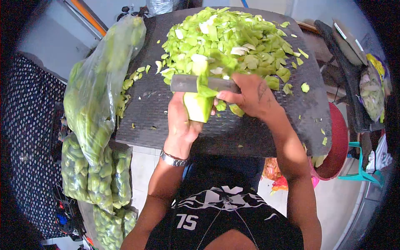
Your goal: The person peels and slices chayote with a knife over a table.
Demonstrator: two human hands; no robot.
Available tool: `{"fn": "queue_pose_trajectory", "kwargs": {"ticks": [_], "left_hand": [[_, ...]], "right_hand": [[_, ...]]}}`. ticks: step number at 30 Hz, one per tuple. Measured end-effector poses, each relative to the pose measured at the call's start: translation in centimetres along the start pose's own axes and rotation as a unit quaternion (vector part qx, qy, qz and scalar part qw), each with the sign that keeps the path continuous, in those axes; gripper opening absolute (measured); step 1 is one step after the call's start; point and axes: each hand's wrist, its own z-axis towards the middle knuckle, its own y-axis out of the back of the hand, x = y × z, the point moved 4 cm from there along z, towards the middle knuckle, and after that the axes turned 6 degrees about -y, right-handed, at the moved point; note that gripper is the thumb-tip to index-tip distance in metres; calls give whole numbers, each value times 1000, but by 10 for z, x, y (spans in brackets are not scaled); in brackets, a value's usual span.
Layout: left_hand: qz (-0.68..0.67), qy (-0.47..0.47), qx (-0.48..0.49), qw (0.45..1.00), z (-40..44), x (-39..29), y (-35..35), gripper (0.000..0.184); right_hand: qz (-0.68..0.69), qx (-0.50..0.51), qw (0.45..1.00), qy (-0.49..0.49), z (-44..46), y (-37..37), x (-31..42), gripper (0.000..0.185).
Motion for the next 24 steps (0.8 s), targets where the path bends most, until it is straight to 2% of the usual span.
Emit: {"fn": "queue_pose_trajectory", "kwargs": {"ticks": [2,5,6,7,9,11,12,14,16,19,22,24], "left_hand": [[-14,-27,15,999,-1,-3,-1,40],[4,-1,-60,998,-4,5,5,47],[72,-5,39,997,-7,3,3,49],[32,23,49,998,-7,2,4,50],[-17,52,58,997,-4,1,0,51],[-21,56,55,997,-5,-2,-4,51],[-23,52,29,998,-4,-3,-3,51],[-29,46,-23,998,-1,0,-2,51],[-41,65,-41,996,2,2,-2,51],[-56,79,-37,995,11,10,10,50],[-30,68,-45,996,16,16,13,46],[-22,45,-74,996,19,14,6,45]], "right_hand": [[-70,5,997,23,-6,-6,13,58],[-94,1,994,49,-5,-8,16,58],[-86,-3,995,53,-4,-9,14,59],[3,28,999,-44,0,0,3,64],[-100,-26,994,-27,9,8,-48,70],[-90,-22,986,-137,12,23,-78,77],[-26,12,967,-253,11,33,-84,79],[121,44,919,-372,7,38,-84,80],[283,41,878,-384,-2,37,-72,77],[399,102,825,-387,-2,26,-47,76],[405,203,822,-344,-5,0,-28,78],[388,203,835,-333,-7,-11,-12,78]]}}
